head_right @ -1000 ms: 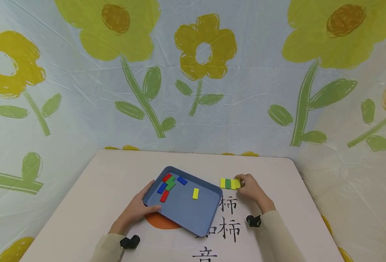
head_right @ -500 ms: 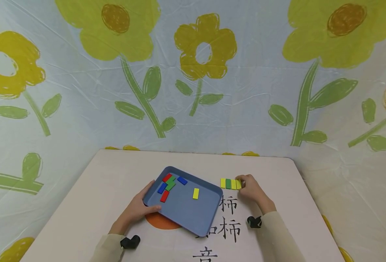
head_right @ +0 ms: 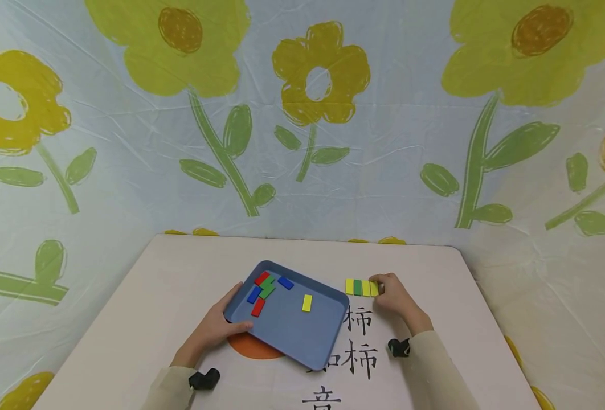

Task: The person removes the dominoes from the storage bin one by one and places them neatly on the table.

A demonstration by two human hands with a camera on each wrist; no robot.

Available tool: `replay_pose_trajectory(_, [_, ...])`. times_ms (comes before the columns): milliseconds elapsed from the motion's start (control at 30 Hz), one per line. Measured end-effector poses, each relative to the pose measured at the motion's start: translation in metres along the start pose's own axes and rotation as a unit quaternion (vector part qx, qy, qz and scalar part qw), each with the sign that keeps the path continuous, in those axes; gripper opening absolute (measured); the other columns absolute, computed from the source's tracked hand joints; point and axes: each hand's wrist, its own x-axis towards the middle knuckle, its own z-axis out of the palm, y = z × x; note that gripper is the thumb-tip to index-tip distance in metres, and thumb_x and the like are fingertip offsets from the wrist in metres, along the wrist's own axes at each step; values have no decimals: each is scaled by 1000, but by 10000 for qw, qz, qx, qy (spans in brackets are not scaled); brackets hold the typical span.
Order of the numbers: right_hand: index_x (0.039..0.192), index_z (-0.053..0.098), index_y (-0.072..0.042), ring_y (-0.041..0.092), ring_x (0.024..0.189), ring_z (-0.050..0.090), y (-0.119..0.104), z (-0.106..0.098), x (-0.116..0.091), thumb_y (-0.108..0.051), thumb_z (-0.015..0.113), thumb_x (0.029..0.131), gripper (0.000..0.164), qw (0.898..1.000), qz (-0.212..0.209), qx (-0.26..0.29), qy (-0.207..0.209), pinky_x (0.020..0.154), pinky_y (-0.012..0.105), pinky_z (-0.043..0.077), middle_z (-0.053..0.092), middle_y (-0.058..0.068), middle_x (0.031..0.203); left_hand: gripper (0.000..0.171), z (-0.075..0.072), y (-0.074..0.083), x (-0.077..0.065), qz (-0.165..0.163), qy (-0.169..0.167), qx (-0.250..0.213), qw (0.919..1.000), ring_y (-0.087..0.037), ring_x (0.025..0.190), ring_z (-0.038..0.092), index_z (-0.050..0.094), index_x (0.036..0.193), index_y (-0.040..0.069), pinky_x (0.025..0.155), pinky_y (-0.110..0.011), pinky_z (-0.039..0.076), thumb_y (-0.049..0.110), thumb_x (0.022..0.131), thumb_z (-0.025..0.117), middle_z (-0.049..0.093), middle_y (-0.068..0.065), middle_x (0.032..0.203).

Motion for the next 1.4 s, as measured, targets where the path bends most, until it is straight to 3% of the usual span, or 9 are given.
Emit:
replay_pose_trajectory(233, [137, 60, 1, 30, 94, 55, -4, -5, -2, -1, 65, 78, 59, 10000, 22, -13, -77, 71, 38, 50, 56, 25, 122, 108, 0, 1, -1, -15, 4, -17, 10000, -36, 150, 38, 29, 164, 30, 119, -67, 31, 48, 76, 89, 35, -7, 167])
replay_pose_trajectory(433, [140, 56, 2, 41, 108, 59, -12, -11, -2, -9, 72, 84, 60, 10000, 46, 70, -52, 85, 53, 56, 55, 29, 129, 108, 0, 0, -1, -32, -21, -38, 10000, -37, 151, 36, 28, 164, 31, 119, -67, 29, 48, 76, 89, 33, -7, 168])
replay_pose_trajectory(600, [141, 56, 3, 46, 113, 59, -25, -17, 3, -14, 74, 89, 57, 9992, -351, 133, 150, 89, 58, 55, 56, 31, 131, 109, 1, -1, -1, -74, 2, -7, 10000, -37, 151, 36, 28, 164, 31, 119, -67, 29, 50, 75, 89, 33, -7, 168])
replay_pose_trajectory(833, [142, 55, 4, 45, 111, 60, -55, -15, 9, -18, 73, 93, 57, 9940, -1055, 270, -79, 80, 51, 56, 54, 31, 133, 109, 1, -1, -1, -79, 6, 42, 10000, -37, 150, 37, 28, 164, 32, 119, -68, 30, 52, 75, 88, 34, -7, 168])
replay_pose_trajectory(1400, [139, 60, -1, 31, 106, 62, -125, 25, 9, -21, 75, 93, 53, 9832, -1769, 68, -440, 84, 43, 56, 61, 18, 129, 108, 1, 0, -1, -55, 3, 1, 10000, -36, 149, 39, 28, 164, 32, 119, -67, 31, 49, 76, 89, 35, -6, 167])
